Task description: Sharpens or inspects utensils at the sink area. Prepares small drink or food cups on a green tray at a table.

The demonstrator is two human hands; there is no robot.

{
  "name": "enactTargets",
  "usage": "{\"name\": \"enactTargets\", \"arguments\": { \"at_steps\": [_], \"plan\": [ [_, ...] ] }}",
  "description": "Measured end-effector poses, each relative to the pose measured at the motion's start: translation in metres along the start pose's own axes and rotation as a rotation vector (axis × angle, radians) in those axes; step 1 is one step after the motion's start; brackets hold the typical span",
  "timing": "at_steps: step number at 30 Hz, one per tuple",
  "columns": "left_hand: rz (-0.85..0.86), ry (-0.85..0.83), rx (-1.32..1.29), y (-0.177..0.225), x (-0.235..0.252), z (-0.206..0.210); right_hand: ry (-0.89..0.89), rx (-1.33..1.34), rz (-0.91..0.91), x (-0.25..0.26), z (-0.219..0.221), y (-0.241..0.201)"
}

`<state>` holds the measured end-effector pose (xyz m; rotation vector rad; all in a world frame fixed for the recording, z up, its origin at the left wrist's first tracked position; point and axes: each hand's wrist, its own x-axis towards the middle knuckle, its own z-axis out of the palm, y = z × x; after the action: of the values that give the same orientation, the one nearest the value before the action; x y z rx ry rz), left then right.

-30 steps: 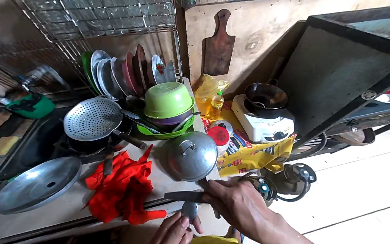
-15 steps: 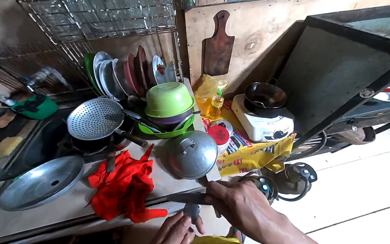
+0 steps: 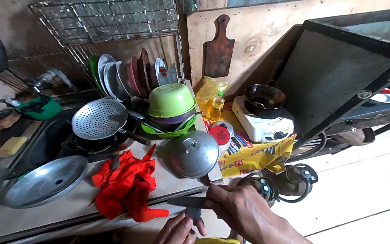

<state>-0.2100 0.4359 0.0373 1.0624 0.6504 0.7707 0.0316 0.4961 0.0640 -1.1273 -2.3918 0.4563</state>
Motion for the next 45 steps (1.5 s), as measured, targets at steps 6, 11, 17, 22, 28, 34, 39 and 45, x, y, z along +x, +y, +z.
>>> {"name": "enactTargets", "arguments": {
  "at_steps": [6,11,17,22,28,34,39,45],
  "plan": [
    [-0.002,0.007,0.018,0.000,-0.002,-0.001,0.000,-0.009,0.003,0.001,0.002,-0.002],
    [-0.006,0.019,0.007,0.001,-0.002,0.000,-0.013,0.006,0.024,0.001,0.003,-0.002],
    [0.013,0.045,0.026,-0.001,0.000,0.001,-0.024,0.012,0.023,0.002,0.005,-0.001],
    [0.032,0.072,0.023,-0.002,0.004,0.000,0.007,0.030,0.047,0.003,0.009,0.002],
    [0.047,0.108,0.046,0.005,0.008,-0.003,0.194,0.156,-0.025,-0.001,0.016,0.002],
    [0.106,0.158,0.185,0.009,0.003,-0.002,0.105,0.142,-0.045,-0.012,0.008,-0.011],
    [0.236,0.154,0.276,0.003,0.002,-0.005,0.058,0.181,-0.012,-0.012,0.009,-0.021],
    [0.189,0.106,0.272,0.004,0.001,-0.005,0.022,0.162,-0.039,-0.007,0.009,-0.018]
  ]
}}
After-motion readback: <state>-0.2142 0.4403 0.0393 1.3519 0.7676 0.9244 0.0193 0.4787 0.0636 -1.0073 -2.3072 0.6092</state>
